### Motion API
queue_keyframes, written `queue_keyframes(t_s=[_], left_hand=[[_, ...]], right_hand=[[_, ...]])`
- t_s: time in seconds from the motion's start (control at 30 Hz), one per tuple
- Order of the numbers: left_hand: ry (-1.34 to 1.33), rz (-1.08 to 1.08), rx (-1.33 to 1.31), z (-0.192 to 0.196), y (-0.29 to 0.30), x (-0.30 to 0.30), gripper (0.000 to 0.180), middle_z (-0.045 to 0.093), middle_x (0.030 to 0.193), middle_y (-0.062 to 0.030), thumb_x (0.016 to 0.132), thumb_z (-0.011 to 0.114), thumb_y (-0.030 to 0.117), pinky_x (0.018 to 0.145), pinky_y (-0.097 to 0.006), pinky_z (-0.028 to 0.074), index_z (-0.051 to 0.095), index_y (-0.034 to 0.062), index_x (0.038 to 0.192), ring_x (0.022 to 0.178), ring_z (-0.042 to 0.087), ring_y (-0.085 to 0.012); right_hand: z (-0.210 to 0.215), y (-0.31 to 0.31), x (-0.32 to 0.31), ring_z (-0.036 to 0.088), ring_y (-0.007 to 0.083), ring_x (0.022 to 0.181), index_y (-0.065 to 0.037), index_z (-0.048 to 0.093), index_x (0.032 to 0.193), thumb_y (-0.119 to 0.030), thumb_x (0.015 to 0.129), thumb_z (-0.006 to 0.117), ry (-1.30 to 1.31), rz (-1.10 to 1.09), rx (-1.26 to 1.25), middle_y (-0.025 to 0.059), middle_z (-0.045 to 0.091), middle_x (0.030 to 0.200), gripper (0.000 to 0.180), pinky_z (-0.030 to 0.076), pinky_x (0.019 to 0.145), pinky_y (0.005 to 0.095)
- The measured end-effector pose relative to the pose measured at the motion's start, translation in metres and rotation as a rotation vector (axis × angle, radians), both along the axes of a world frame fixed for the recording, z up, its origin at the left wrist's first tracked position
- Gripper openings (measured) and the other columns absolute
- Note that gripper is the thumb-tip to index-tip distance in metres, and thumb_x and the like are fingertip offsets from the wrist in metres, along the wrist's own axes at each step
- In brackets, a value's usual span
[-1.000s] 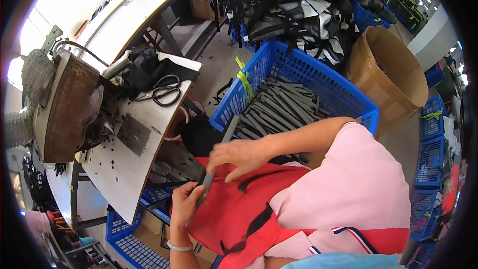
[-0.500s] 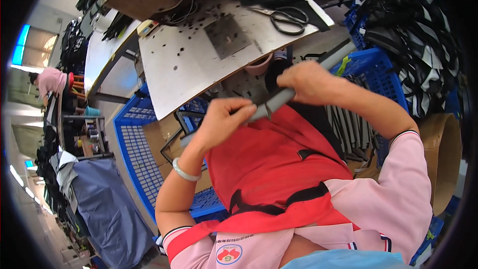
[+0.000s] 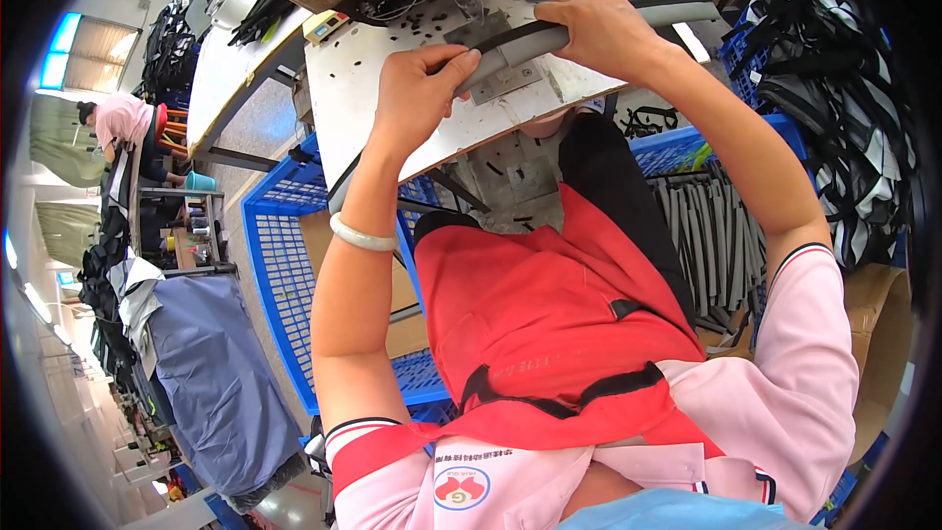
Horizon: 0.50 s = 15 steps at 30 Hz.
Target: Operating a specialized machine to seal or sew grey industrial material strips.
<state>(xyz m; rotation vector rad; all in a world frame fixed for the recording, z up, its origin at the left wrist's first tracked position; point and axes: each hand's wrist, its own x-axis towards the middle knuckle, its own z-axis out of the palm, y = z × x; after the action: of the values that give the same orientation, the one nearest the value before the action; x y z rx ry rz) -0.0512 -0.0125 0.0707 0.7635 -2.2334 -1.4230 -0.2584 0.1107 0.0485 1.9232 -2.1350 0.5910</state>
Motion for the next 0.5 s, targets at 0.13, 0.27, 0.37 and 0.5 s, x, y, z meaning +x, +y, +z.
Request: queue_keyframes(t_s=[0.13,0.27,0.37,0.5], left_hand=[[-0.001,-0.003,-0.016,-0.006,-0.008,-0.004,0.027,0.060,0.063,-0.0027,0.087,0.067,0.022,0.045,-0.021,0.038,0.069,-0.0040,0.097,0.049,0.047,-0.0052],[0.027,0.006,0.007,-0.007,-0.013,-0.004,0.027,0.061,0.062,-0.0038,0.088,0.067,0.021,0.045,-0.021,0.038,0.069,-0.0042,0.097,0.048,0.046,-0.0056],[0.025,0.023,0.017,-0.006,-0.014,-0.005,0.027,0.062,0.062,-0.0047,0.088,0.067,0.021,0.045,-0.021,0.038,0.070,-0.0043,0.097,0.047,0.046,-0.0057],[0.038,0.022,0.000,-0.004,-0.012,-0.007,0.028,0.063,0.062,-0.0051,0.087,0.067,0.022,0.044,-0.021,0.038,0.070,-0.0042,0.097,0.046,0.047,-0.0056]], right_hand=[[-0.001,-0.007,-0.002,0.061,0.0321,0.099,-0.005,0.062,0.112,-0.016,0.072,0.067,-0.038,-0.008,0.061,0.0129,0.065,0.106,0.042,0.050,0.085,0.0392],[0.000,-0.012,-0.003,0.061,0.0318,0.100,-0.005,0.061,0.115,-0.017,0.072,0.067,-0.018,-0.021,0.063,0.0134,0.065,0.108,0.045,0.049,0.087,0.0389],[0.000,-0.015,-0.003,0.061,0.0318,0.101,-0.004,0.061,0.115,-0.019,0.073,0.068,-0.042,-0.034,0.084,0.0134,0.065,0.109,0.046,0.049,0.088,0.0388],[-0.008,-0.016,-0.010,0.066,0.0320,0.083,-0.009,0.067,0.107,-0.024,0.073,0.070,0.043,0.039,-0.123,0.0136,0.068,0.088,0.037,0.052,0.075,0.0406]])
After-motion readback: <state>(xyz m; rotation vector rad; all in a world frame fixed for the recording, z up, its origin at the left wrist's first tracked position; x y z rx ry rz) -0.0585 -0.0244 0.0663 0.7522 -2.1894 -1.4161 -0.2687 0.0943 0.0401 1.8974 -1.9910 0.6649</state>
